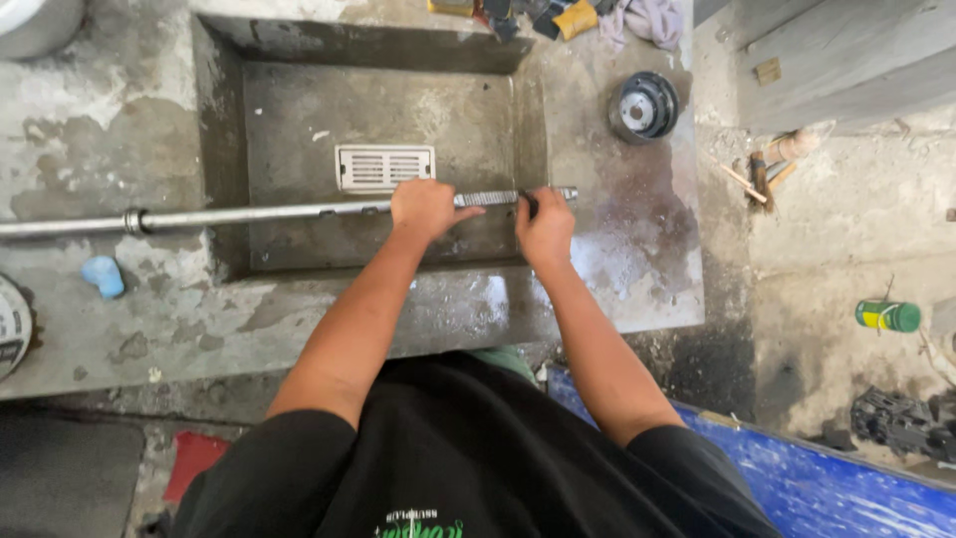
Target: The person scrubs a long metal rod with a black abrasive pad in a concrete sink, then rinses it under running water. The person continues scrubbing the rod with the pad.
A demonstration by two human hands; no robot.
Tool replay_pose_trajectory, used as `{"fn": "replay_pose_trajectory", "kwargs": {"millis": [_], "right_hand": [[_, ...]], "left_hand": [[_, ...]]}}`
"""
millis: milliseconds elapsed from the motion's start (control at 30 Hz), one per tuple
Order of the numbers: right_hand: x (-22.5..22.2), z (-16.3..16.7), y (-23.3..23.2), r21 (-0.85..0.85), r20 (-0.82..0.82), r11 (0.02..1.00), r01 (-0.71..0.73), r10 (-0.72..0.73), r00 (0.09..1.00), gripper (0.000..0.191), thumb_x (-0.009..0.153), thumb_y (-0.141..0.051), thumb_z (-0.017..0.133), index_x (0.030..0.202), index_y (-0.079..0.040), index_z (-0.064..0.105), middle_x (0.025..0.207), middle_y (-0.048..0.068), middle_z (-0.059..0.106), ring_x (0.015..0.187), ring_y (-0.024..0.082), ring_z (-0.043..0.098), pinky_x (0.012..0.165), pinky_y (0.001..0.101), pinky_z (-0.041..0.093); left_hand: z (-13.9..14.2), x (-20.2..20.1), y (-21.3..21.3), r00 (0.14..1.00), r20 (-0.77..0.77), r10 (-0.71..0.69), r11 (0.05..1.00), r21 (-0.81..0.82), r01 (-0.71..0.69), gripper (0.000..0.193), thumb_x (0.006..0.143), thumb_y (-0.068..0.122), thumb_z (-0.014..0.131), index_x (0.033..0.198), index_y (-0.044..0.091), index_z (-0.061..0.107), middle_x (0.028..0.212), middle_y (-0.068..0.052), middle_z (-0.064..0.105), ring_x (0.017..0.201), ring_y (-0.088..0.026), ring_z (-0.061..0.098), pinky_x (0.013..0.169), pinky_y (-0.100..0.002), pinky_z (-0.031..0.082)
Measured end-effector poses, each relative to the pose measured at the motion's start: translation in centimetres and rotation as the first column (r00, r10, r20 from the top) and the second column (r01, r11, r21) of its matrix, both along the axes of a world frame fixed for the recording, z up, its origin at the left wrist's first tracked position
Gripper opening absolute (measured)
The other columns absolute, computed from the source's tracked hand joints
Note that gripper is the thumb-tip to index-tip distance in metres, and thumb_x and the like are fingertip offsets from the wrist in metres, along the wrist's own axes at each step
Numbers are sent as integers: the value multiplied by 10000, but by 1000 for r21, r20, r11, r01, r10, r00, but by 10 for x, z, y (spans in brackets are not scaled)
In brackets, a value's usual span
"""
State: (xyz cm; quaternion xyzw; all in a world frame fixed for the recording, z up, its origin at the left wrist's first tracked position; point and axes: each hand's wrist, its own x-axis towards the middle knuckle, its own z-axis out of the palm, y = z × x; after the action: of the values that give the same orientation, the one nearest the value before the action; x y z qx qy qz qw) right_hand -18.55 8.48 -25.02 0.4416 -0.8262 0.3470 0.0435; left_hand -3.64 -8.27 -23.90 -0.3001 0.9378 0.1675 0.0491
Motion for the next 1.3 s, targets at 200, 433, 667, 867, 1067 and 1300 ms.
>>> {"fn": "replay_pose_trajectory", "kwargs": {"millis": [200, 433, 667, 867, 1067, 1300], "right_hand": [[-7, -1, -16, 41, -14, 995, 90, -89, 996, 174, 854, -145, 769, 890, -11, 664, 863, 231, 661, 798, 460, 643, 710, 519, 503], [8, 9, 10, 17, 191, 996, 90, -92, 977, 206, 888, -176, 765, 863, 1, 663, 816, 229, 659, 749, 430, 649, 693, 476, 513], [21, 6, 0, 11, 58, 999, 54, -54, 997, 157, 878, -138, 752, 876, -7, 667, 863, 222, 671, 809, 432, 654, 736, 496, 510], [18, 7, 3, 41, 51, 996, 73, -75, 996, 161, 903, -137, 750, 866, -14, 654, 870, 213, 676, 826, 429, 658, 755, 498, 513], [18, 10, 5, 34, 0, 999, 39, -39, 999, 133, 901, -121, 738, 894, -20, 651, 878, 209, 664, 820, 429, 654, 732, 503, 511], [15, 4, -21, 47, -50, 997, 57, -55, 997, 124, 886, -90, 741, 876, -23, 638, 848, 209, 643, 799, 437, 644, 712, 517, 506]], "left_hand": [[-3, -1, -1, 1000, -15, -18, 1000, -20, 17, 785, 753, 870, 578, 757, 117, 799, 746, -142, 751, 737, -332, 741, 666, -447, 574], [-2, 0, 1, 1000, 12, 1, 1000, 24, -1, 795, 768, 871, 584, 765, 107, 803, 774, -146, 748, 747, -329, 740, 658, -441, 576], [-3, -1, 1, 1000, 25, -1, 1000, 14, 0, 783, 784, 861, 590, 786, 110, 810, 777, -142, 754, 763, -322, 746, 687, -431, 575], [0, -1, 2, 999, 30, 13, 1000, 21, -14, 783, 768, 862, 599, 779, 107, 805, 770, -139, 750, 759, -319, 744, 679, -430, 579], [0, -2, 2, 1000, 14, 13, 1000, 9, -13, 766, 775, 852, 606, 766, 112, 803, 759, -135, 749, 751, -315, 744, 685, -426, 580], [-5, -2, 3, 1000, 14, 8, 1000, 22, -8, 780, 784, 853, 611, 767, 99, 807, 752, -130, 744, 744, -308, 743, 666, -426, 582]]}}
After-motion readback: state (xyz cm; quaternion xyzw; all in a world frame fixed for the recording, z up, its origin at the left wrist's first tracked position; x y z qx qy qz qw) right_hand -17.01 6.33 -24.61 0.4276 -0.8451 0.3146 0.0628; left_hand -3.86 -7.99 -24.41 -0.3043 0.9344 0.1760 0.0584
